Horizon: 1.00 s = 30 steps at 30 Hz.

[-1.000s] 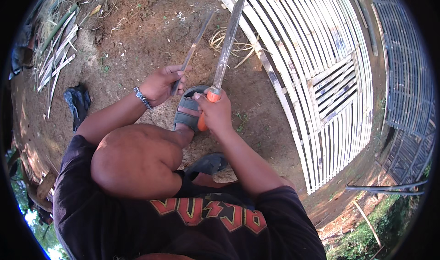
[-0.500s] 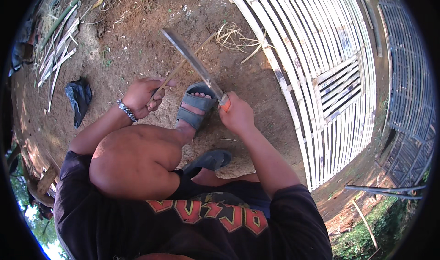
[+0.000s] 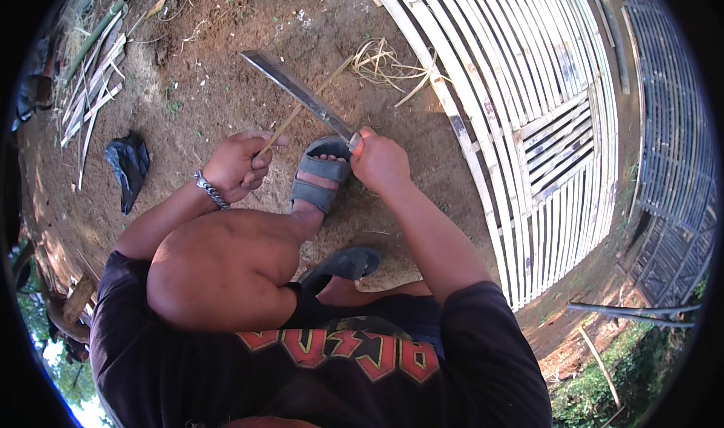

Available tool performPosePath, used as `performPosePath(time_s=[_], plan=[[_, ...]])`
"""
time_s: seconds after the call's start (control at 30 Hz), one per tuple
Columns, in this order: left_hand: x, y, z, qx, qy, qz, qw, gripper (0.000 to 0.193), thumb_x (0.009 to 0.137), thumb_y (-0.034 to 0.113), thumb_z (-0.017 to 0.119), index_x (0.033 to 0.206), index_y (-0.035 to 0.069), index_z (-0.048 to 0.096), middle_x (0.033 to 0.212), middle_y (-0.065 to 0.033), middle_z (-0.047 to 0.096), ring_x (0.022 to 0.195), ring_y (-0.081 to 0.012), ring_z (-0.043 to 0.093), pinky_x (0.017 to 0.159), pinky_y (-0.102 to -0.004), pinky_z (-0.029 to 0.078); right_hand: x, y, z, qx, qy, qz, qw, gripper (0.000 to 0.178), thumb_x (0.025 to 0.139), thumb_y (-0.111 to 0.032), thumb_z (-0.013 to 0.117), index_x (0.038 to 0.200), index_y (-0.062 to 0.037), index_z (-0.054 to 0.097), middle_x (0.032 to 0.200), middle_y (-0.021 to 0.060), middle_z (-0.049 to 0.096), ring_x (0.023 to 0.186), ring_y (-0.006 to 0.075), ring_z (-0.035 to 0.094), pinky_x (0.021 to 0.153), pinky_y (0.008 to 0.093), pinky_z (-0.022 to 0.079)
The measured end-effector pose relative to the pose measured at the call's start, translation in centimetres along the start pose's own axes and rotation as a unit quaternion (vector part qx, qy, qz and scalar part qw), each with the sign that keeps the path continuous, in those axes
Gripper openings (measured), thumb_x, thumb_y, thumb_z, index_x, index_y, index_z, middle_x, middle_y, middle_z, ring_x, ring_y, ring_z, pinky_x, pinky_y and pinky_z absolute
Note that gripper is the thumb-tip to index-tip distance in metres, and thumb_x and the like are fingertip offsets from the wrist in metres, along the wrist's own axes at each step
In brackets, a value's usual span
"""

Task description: The person uses a knife to shave and shape thin bamboo strips. They then insert these strips into a large, partially completed bamboo lattice structure on the ground, weaving them into the existing frame to continue the construction.

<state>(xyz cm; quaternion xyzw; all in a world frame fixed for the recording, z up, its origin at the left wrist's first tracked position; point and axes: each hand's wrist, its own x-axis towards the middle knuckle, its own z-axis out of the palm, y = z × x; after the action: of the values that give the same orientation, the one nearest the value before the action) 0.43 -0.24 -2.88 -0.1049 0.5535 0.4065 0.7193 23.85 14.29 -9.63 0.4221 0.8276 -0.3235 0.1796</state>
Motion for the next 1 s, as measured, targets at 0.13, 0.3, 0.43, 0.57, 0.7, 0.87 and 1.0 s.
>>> performPosePath(time_s=[0.13, 0.3, 0.43, 0.57, 0.7, 0.87, 1.0], plan=[[0.1, 0.2, 0.5, 0.018, 0.025, 0.01, 0.999, 0.029, 0.105, 0.014, 0.047, 0.126, -0.002, 0.058, 0.064, 0.0037, 0.047, 0.042, -0.0055, 0.041, 0.036, -0.02, 0.032, -0.9, -1.3, 0.2, 0.013, 0.018, -0.091, 0.996, 0.025, 0.084, -0.021, 0.067, 0.105, -0.0083, 0.061, 0.089, 0.0201, 0.072, 0.086, 0.0426, 0.07, 0.077, 0.0533, 0.057], [0.1, 0.1, 0.4, 0.012, 0.008, 0.013, 1.0, 0.029, 0.105, 0.015, 0.048, 0.125, -0.002, 0.058, 0.064, 0.0033, 0.047, 0.043, -0.0054, 0.041, 0.036, -0.0194, 0.032, 0.7, -0.1, -0.3, 0.01, -0.002, -0.015, 1.0, 0.026, 0.084, -0.023, 0.068, 0.106, -0.0098, 0.061, 0.088, 0.0194, 0.071, 0.086, 0.0417, 0.07, 0.076, 0.0528, 0.056], [0.0, 0.3, 0.9, 0.036, 0.032, 0.018, 0.999, 0.028, 0.104, 0.015, 0.047, 0.123, -0.001, 0.061, 0.064, 0.0027, 0.047, 0.043, -0.0065, 0.04, 0.038, -0.0215, 0.032, -0.4, -0.3, 0.1, 0.003, 0.003, -0.09, 0.996, 0.028, 0.084, -0.024, 0.068, 0.108, -0.0093, 0.061, 0.087, 0.0199, 0.071, 0.086, 0.0422, 0.07, 0.076, 0.0533, 0.056], [0.0, 0.3, 0.8, 0.035, 0.016, 0.012, 0.999, 0.03, 0.104, 0.014, 0.047, 0.127, -0.003, 0.058, 0.065, 0.0029, 0.047, 0.043, -0.0054, 0.041, 0.037, -0.0195, 0.032, 1.1, 1.2, 0.1, -0.003, -0.001, -0.016, 1.0, 0.027, 0.086, -0.023, 0.066, 0.109, -0.0092, 0.062, 0.091, 0.019, 0.072, 0.089, 0.0408, 0.07, 0.078, 0.0525, 0.056], [-0.2, 0.6, 1.4, 0.052, 0.018, 0.021, 0.998, 0.031, 0.104, 0.013, 0.046, 0.127, -0.004, 0.058, 0.066, 0.0028, 0.048, 0.043, -0.0056, 0.041, 0.037, -0.0195, 0.032, 0.8, 1.3, -0.4, -0.007, -0.022, -0.001, 1.0, 0.026, 0.087, -0.023, 0.065, 0.108, -0.0087, 0.061, 0.092, 0.0192, 0.072, 0.091, 0.0402, 0.071, 0.079, 0.0525, 0.056], [-0.2, 0.7, 1.4, 0.04, 0.026, 0.012, 0.999, 0.031, 0.104, 0.012, 0.046, 0.128, -0.006, 0.057, 0.066, 0.0022, 0.047, 0.042, -0.0059, 0.04, 0.037, -0.0195, 0.032, 1.5, 1.7, 0.4, 0.002, -0.018, -0.028, 0.999, 0.024, 0.086, -0.021, 0.065, 0.106, -0.0092, 0.062, 0.094, 0.0192, 0.072, 0.091, 0.0403, 0.071, 0.08, 0.0527, 0.056], [0.0, 0.7, 1.3, 0.04, 0.02, 0.023, 0.999, 0.031, 0.105, 0.011, 0.045, 0.127, -0.006, 0.057, 0.066, 0.0014, 0.047, 0.042, -0.0057, 0.04, 0.037, -0.019, 0.033, 3.3, 3.5, -0.2, 0.009, 0.023, -0.003, 1.0, 0.026, 0.088, -0.025, 0.064, 0.11, -0.0108, 0.063, 0.094, 0.0193, 0.073, 0.091, 0.0406, 0.071, 0.08, 0.0525, 0.056]])
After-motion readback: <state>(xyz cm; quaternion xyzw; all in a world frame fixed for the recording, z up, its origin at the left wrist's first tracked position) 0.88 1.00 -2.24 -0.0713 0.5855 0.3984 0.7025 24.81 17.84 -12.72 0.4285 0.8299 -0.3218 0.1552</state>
